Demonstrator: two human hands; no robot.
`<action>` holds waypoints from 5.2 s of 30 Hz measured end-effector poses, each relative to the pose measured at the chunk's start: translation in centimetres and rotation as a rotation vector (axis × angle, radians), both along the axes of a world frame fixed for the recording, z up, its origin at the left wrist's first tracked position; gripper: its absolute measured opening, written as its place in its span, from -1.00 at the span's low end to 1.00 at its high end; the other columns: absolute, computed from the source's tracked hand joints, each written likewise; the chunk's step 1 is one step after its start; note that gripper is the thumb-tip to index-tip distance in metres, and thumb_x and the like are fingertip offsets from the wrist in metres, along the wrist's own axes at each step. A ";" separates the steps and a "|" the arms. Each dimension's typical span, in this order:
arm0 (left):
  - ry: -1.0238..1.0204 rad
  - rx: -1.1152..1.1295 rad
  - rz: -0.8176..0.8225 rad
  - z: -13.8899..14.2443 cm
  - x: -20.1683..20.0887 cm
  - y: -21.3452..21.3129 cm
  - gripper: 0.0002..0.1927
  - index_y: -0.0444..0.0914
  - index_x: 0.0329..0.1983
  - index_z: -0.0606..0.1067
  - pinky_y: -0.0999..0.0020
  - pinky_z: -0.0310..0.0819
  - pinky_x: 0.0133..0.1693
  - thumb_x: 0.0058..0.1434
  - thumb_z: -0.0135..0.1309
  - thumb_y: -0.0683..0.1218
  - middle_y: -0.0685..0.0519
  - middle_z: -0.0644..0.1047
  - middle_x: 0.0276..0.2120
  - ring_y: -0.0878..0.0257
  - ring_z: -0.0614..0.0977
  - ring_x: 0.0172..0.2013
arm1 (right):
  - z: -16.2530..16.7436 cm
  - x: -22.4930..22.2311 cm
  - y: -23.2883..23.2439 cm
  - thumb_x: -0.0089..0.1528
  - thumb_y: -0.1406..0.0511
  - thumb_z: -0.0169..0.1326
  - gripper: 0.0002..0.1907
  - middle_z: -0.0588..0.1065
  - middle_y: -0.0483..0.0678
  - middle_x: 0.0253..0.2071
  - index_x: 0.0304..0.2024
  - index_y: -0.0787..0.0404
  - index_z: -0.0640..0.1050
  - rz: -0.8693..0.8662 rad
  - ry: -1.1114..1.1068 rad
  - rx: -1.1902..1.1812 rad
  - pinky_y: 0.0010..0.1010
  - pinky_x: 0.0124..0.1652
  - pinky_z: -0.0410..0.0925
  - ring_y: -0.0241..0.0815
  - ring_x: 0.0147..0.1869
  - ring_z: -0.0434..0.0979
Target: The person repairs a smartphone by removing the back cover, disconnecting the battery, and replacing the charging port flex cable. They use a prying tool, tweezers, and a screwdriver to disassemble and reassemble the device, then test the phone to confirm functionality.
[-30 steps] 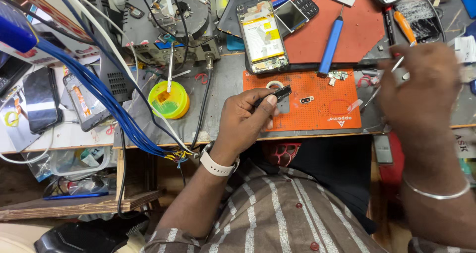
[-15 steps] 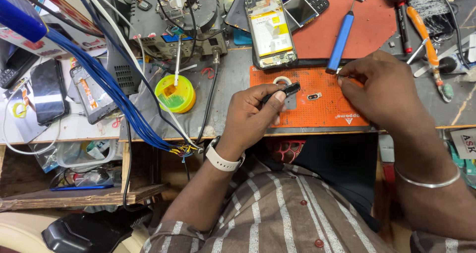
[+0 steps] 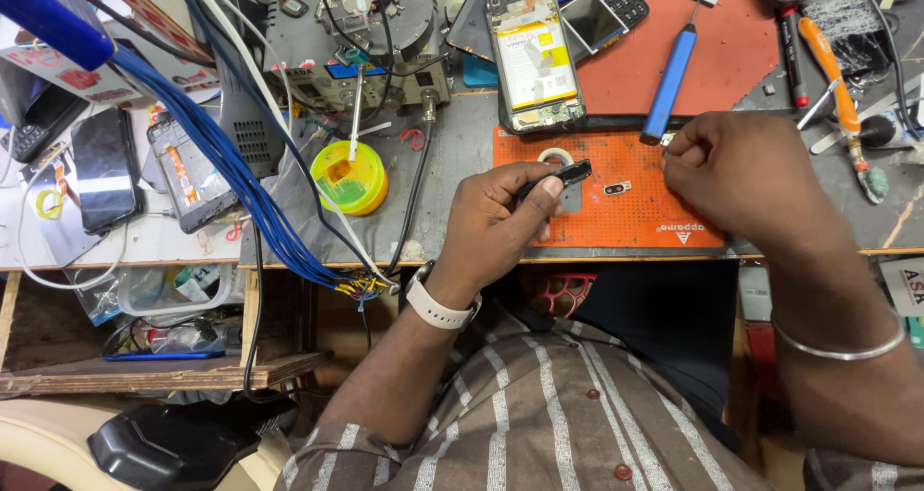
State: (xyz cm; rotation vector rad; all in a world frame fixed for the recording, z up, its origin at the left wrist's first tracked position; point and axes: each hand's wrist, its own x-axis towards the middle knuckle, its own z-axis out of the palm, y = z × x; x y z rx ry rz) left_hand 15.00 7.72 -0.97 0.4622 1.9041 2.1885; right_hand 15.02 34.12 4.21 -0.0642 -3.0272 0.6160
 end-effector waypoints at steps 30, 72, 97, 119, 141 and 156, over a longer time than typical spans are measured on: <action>-0.020 0.068 -0.045 -0.5 -0.2 0.2 -0.70 -0.39 0.04 0.58 0.60 0.43 -0.45 0.42 0.07 -0.07 0.13 0.61 -0.41 0.50 0.52 -0.52 | -0.3 3.4 -7.7 0.26 0.44 0.31 -0.82 0.57 -0.01 -0.26 -0.08 0.21 0.66 0.341 0.593 -0.300 -0.38 -0.22 0.42 -0.16 -0.22 0.57; -0.136 0.272 -0.059 -0.7 -0.6 -0.3 -0.70 -0.44 -0.01 0.55 0.58 0.41 -0.48 0.47 0.04 -0.06 0.06 0.61 -0.37 0.43 0.55 -0.50 | -3.8 1.5 -8.5 0.35 0.50 0.10 -0.72 0.58 0.04 -0.17 0.12 0.45 0.52 0.205 0.058 -1.455 -0.47 -0.10 0.53 -0.27 -0.15 0.62; -0.134 0.229 -0.041 -0.6 -0.4 0.1 -0.72 -0.40 -0.03 0.55 0.60 0.39 -0.50 0.46 0.03 -0.06 0.07 0.60 -0.38 0.45 0.53 -0.52 | -3.8 0.3 -7.9 0.27 0.54 0.12 -0.80 0.58 0.08 -0.23 -0.04 0.46 0.54 0.145 -0.082 -1.532 -0.49 -0.23 0.51 -0.21 -0.26 0.63; 0.678 -0.732 0.580 4.6 -2.9 -0.3 -0.58 -0.42 0.02 0.46 0.01 0.53 -0.23 0.41 0.13 0.06 -0.26 0.58 -0.22 -0.16 0.63 -0.24 | -2.7 2.8 -4.7 0.30 0.57 0.12 -0.59 0.52 -0.04 -0.01 0.21 0.42 0.44 0.106 0.313 -1.217 -0.63 -0.04 0.42 -0.38 0.00 0.53; 0.136 -0.163 0.246 3.2 -9.9 1.4 -0.59 -0.48 -0.03 0.48 0.35 0.59 -0.31 0.26 0.25 -0.05 -0.11 0.68 -0.26 0.20 0.67 -0.34 | -5.2 2.8 -2.8 0.38 0.39 -0.04 -0.82 0.55 -0.01 -0.21 0.03 0.27 0.46 0.058 0.024 -1.632 -0.47 -0.27 0.42 -0.23 -0.23 0.58; -0.115 0.470 -0.030 0.5 -0.5 0.4 -0.62 -0.33 0.19 0.17 0.41 0.60 -0.44 0.49 -0.07 -0.03 -0.15 0.57 -0.10 0.14 0.72 -0.30 | -1.2 4.2 -4.6 0.40 0.33 0.04 -0.77 0.55 -0.03 -0.21 0.04 0.37 0.52 0.003 0.028 -1.195 -0.52 -0.21 0.41 -0.32 -0.23 0.53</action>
